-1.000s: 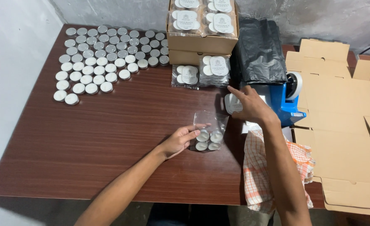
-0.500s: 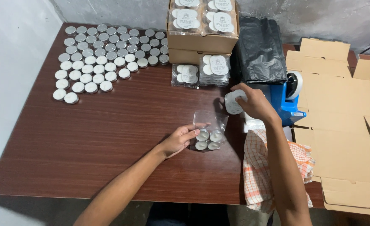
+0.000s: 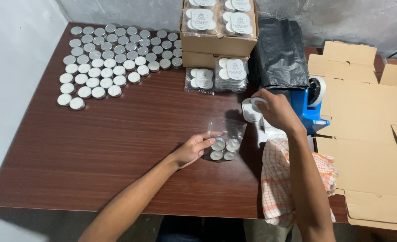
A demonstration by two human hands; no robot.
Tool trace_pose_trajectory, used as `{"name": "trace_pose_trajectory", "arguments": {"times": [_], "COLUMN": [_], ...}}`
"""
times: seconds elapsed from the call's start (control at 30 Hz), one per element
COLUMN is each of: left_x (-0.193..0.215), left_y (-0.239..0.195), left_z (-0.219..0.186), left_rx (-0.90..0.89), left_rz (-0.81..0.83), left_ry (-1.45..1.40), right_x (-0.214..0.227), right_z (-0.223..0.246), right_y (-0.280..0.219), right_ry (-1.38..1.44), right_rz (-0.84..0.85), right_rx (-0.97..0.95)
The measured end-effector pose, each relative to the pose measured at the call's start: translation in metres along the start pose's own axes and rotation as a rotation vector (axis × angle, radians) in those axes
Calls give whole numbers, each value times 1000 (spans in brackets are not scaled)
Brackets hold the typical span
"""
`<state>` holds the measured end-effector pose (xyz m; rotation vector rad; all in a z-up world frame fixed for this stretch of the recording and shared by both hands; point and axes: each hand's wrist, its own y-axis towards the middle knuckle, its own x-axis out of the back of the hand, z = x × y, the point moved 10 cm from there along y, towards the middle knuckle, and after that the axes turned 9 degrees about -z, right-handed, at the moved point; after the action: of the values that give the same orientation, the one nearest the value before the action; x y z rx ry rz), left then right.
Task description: Cleaning small candle tins with a cloth and placing them into a plastic bag for packaging.
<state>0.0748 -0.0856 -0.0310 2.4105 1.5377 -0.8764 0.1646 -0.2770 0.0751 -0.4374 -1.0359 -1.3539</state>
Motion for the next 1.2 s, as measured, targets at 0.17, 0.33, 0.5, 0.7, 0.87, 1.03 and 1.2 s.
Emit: {"name": "trace_pose_trajectory", "arguments": {"times": [0.17, 0.33, 0.5, 0.7, 0.87, 1.03, 1.2], "left_x": [-10, 3, -9, -4, 1, -15, -12], "left_y": [-13, 1, -4, -2, -3, -18, -14], "left_z": [-15, -1, -10, -3, 7, -16, -4], "left_rx": [-4, 18, 36, 59, 121, 151, 149], "left_rz": [-6, -37, -24, -4, -70, -122, -103], "left_ry": [89, 123, 144, 120, 123, 142, 132], "right_x": [31, 34, 25, 9, 0, -12, -20], "right_z": [32, 51, 59, 81, 107, 107, 105], "right_y": [-1, -7, -12, -12, -16, -21, -20], "right_ry": [230, 593, 651, 484, 339, 239, 80], "right_rz": [-163, -179, -119, -46, 92, 205, 214], "right_rx": [57, 23, -12, 38, 66, 55, 153]}}
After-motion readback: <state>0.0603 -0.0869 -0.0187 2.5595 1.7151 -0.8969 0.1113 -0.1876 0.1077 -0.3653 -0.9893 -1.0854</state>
